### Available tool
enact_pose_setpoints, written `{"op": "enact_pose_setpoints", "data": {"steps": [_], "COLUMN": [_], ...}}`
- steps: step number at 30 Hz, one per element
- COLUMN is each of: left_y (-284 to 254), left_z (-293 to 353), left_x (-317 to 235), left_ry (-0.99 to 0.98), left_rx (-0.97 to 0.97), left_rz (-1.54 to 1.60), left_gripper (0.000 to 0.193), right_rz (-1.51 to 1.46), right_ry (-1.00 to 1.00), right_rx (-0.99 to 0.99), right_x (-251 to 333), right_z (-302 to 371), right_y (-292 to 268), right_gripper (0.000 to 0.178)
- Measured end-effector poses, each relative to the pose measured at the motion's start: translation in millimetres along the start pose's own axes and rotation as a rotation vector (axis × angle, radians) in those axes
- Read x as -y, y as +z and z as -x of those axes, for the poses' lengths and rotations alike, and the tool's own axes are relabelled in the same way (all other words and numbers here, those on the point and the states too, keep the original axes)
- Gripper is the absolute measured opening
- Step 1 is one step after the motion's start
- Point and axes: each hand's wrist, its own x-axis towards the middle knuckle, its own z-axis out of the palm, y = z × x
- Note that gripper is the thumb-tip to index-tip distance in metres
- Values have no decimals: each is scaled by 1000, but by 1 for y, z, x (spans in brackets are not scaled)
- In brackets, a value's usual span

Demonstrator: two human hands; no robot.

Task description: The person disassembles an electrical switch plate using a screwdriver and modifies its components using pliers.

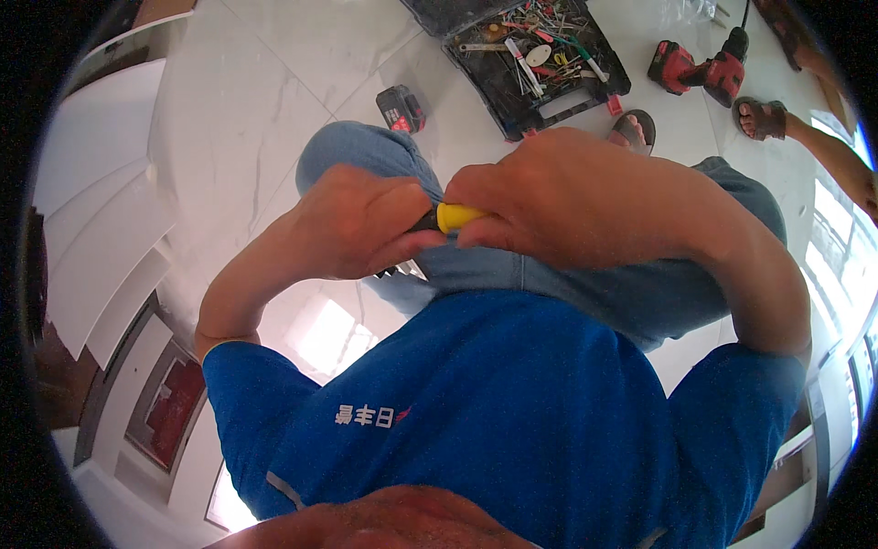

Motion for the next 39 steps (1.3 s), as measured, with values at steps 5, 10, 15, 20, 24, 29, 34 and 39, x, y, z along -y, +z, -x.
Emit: {"op": "enact_pose_setpoints", "data": {"steps": [5,10,15,20,24,29,34,39], "left_y": [1,2,12,20,6,-3,1,2], "left_z": [4,9,8,-29,-44,-51,-43,-46], "left_x": [-4,6,22,21,20,33,42,41], "left_ry": [17,-331,-422,-243,-443,-219,-143,-124], "left_rx": [54,134,-50,-134,-344,-740,-838,-940], "left_rz": [39,335,997,1025,1093,1041,1003,778], "left_gripper": [32,37,35,29,26,21,22,23], "right_rz": [-279,-719,-834,-498,-549,-742,-643,-692], "right_ry": [-118,-112,-298,-422,-245,-178,-181,-159], "right_rx": [61,-89,-375,-590,-694,-832,-734,-702], "right_x": [-14,-42,-51,-42,-39,-62,-67,-65], "right_z": [2,3,-2,-3,7,17,10,-2], "right_y": [6,-1,-11,-18,-41,-52,-49,-44], "right_gripper": [34,39,45,35,27,30,29,34]}}
